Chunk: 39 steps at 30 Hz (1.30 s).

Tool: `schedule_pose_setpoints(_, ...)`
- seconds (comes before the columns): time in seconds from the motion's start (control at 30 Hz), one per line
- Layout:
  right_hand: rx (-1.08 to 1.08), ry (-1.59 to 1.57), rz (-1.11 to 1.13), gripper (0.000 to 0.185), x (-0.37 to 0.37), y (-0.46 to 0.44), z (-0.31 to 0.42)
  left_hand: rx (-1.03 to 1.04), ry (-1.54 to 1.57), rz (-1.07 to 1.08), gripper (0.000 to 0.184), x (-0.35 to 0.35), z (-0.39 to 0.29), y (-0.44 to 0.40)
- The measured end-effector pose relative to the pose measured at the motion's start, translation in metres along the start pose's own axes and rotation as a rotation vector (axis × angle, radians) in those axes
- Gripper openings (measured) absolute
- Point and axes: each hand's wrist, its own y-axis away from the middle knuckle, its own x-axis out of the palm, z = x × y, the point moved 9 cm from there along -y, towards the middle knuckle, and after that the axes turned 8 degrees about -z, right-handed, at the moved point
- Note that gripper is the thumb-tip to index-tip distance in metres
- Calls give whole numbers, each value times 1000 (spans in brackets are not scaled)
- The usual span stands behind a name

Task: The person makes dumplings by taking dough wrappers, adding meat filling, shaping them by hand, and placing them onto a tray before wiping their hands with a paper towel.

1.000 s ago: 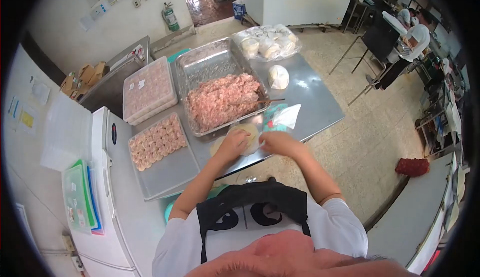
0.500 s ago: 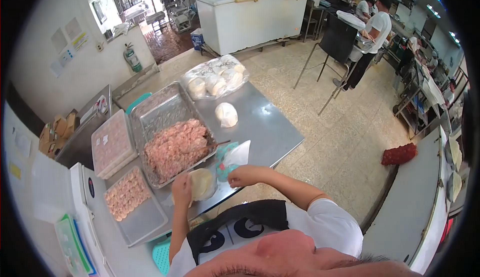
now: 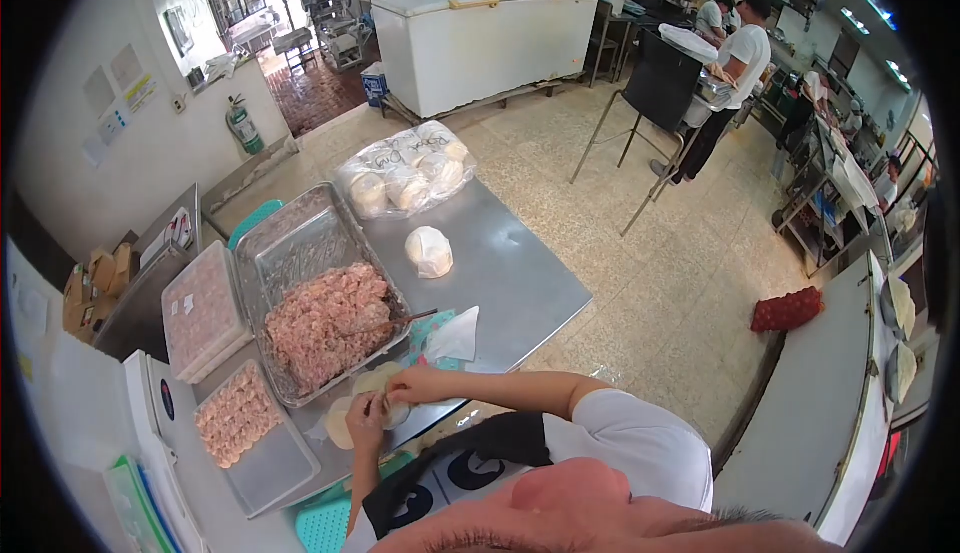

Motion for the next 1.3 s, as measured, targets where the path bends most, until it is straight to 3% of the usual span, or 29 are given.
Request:
schedule_pose_setpoints(0.07,96,25,-25,29,5,-10,0,-122,82,41,14,5,24,2)
schedule_pose_setpoints(0.1,144,41,-38,30,5,-13,-1,-280,133,80,15,6,44,5)
schedule_pose_setpoints(0.2,-43,182,-171,30,3,-16,6,-543,471,-107,14,-14,99,9)
schedule_pose_setpoints(0.3,-118,337,-243,29,8,-17,-2,-539,957,-145,17,-48,64,-13)
schedule_pose_setpoints(0.4,-22,377,-243,29,5,-11,4,-760,1199,-284,19,-76,28,-24)
schedule_pose_setpoints(0.5,26,394,-260,31,8,-11,7,-328,398,-53,18,-95,62,-24)
schedule_pose_setpoints(0.6,-186,450,-338,34,13,-5,47,-291,124,125,18,-68,79,-1)
schedule_pose_setpoints(0.7,-231,554,-386,33,21,-9,45,76,-10,85,17,-62,37,0)
schedule_pose_setpoints(0.8,-253,456,-236,28,23,-31,2,-182,25,120,18,-63,45,-8)
schedule_pose_setpoints(0.93,-165,534,-203,19,-8,-31,14,-195,129,-48,24,-101,27,-24)
schedule_pose_setpoints(1.0,-154,596,-170,18,-22,-22,39,-128,20,-161,27,-125,28,-25)
schedule_pose_setpoints(1.1,-153,514,-174,15,-35,-16,62,-232,30,-291,28,-152,37,-18)
schedule_pose_setpoints(1.27,-149,275,-74,15,-25,-24,96,-351,104,-413,24,-152,33,-4)
schedule_pose_setpoints(1.3,-140,446,-75,16,-20,-28,84,-331,60,-400,23,-146,31,-3)
